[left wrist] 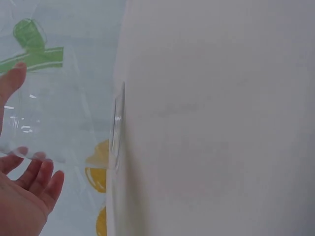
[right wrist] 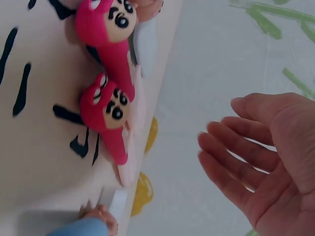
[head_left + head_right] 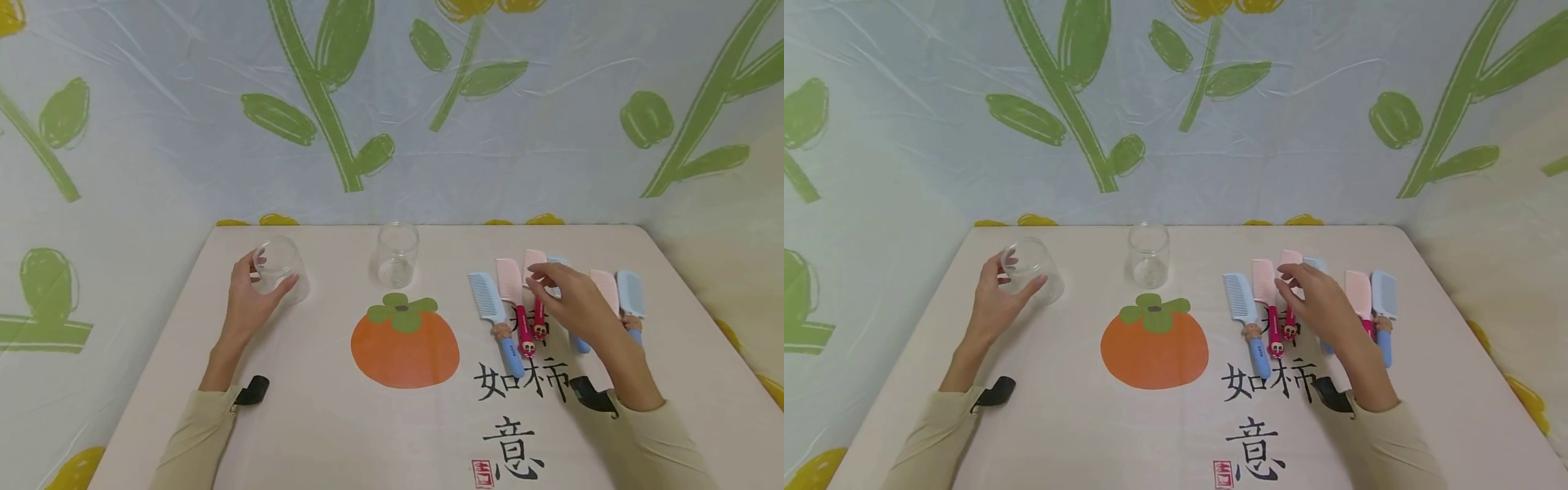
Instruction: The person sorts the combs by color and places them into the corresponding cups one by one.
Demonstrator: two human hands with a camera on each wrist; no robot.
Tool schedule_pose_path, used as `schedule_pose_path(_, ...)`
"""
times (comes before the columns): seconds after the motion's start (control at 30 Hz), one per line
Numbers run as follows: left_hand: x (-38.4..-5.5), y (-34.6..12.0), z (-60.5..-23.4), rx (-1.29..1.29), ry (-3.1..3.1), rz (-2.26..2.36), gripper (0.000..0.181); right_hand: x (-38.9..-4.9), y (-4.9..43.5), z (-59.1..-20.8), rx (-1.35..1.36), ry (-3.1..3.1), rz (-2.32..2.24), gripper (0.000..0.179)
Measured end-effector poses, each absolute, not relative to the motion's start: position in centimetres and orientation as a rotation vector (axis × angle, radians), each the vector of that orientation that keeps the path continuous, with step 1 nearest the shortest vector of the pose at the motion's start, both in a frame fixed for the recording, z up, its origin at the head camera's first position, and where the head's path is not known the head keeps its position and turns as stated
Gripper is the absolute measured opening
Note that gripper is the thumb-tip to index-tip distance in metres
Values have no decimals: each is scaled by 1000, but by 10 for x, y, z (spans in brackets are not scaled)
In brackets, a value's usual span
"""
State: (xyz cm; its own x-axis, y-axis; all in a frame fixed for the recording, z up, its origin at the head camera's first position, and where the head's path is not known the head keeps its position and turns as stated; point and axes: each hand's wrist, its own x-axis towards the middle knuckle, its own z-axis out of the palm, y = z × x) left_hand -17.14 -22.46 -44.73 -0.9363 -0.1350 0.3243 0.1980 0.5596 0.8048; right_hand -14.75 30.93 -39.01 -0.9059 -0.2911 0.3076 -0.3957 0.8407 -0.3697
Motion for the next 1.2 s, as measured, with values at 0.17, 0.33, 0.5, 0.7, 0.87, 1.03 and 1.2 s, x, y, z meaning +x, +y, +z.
schedule_pose_path(0.17,-172,-223,-449,-26,-2439,-1369,85,-149,301,-391,562,-2885,669,33)
schedule_pose_path(0.33,-170,-223,-449,-10,-2428,-1408,84,-150,295,-393,591,-2951,703,33)
schedule_pose_path(0.5,-172,-222,-450,-18,-2417,-1448,84,-149,291,-395,606,-2977,758,34)
schedule_pose_path(0.7,-172,-223,-449,-26,-2413,-1441,84,-151,285,-402,630,-3041,798,34)
schedule_pose_path(0.87,-171,-224,-448,-20,-2425,-1442,84,-149,280,-406,662,-3114,816,36)
schedule_pose_path(1.03,-170,-223,-446,-34,-2431,-1453,84,-147,277,-409,663,-3140,859,42)
schedule_pose_path(1.2,-170,-222,-445,-34,-2435,-1454,84,-147,270,-413,583,-3161,967,53)
